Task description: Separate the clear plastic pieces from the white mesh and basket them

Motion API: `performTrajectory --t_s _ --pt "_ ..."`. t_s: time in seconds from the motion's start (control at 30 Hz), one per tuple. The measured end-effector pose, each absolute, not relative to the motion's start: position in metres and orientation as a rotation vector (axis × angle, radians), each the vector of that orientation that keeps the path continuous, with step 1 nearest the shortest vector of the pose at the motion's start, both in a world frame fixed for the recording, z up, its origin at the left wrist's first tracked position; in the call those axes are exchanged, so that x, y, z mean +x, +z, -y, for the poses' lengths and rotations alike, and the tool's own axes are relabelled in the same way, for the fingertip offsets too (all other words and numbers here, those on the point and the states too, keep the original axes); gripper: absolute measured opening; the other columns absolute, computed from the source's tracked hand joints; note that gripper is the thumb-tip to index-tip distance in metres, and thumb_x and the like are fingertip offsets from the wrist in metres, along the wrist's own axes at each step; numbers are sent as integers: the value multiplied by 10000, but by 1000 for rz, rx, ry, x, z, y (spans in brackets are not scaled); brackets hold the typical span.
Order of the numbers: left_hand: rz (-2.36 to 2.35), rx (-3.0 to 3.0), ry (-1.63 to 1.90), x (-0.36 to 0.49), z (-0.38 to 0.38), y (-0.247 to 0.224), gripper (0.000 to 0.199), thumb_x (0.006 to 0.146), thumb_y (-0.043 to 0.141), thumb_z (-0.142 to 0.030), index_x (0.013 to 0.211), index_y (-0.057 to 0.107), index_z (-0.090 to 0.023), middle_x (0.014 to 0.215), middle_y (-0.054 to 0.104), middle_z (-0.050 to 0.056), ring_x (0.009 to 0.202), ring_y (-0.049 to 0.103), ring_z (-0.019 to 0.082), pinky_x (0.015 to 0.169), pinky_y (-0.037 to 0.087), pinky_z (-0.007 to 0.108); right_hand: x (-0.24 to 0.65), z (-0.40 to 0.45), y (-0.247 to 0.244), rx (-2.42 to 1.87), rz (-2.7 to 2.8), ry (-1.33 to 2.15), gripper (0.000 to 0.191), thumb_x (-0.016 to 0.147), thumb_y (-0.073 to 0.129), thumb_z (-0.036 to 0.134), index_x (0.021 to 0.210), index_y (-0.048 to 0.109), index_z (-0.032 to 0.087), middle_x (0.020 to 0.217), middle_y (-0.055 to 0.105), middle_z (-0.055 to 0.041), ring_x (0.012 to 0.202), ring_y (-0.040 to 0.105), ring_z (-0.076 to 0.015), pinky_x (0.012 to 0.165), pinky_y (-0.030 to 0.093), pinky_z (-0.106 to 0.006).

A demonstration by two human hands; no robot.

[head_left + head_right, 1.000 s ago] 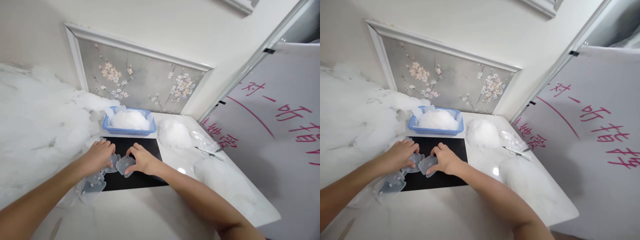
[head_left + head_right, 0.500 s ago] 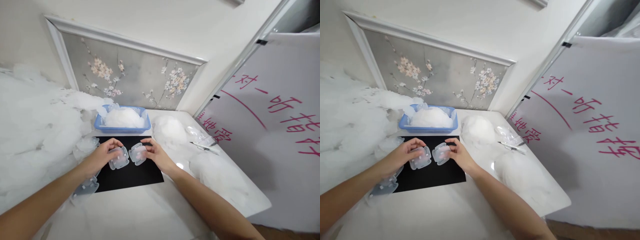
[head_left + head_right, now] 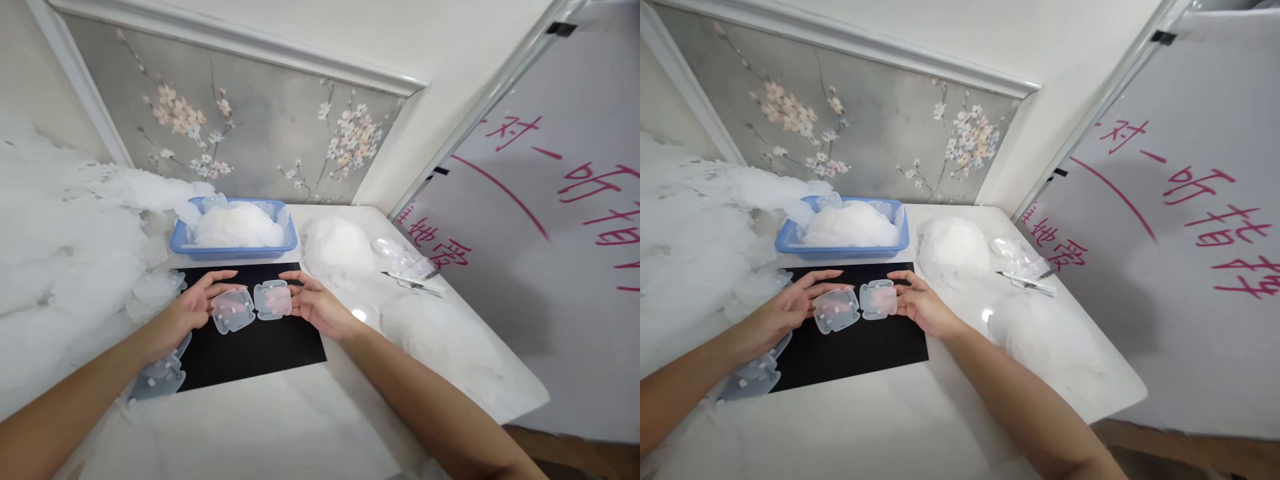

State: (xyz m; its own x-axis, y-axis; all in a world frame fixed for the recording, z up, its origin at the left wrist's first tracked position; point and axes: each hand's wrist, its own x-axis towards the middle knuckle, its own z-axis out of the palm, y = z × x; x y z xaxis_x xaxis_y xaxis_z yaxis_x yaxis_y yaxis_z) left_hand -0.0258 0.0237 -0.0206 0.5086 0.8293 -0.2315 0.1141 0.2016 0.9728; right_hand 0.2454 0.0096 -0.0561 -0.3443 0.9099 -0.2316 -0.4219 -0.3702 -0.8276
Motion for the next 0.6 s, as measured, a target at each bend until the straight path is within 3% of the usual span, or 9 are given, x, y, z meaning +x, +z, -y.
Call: performTrajectory --t_s 0.33,0.6 --pt "-769 1417 571 -30 -26 -29 873 643 504 -21 1439 367 -354 1620 342 62 1304 569 280 1028 487 410 246 -9 -58 -861 864 1872 485 611 587 47 1063 611 223 992 751 -22 883 713 -193 809 541 -329" --pt "-794 1444 624 -30 -29 -37 841 651 525 -30 1420 411 -353 1564 433 73 1192 641 259 971 505 390 246 -7 -55 -834 872 1847 397 684 657 86 1053 629 230 953 741 -4 860 701 -167 817 538 -314"
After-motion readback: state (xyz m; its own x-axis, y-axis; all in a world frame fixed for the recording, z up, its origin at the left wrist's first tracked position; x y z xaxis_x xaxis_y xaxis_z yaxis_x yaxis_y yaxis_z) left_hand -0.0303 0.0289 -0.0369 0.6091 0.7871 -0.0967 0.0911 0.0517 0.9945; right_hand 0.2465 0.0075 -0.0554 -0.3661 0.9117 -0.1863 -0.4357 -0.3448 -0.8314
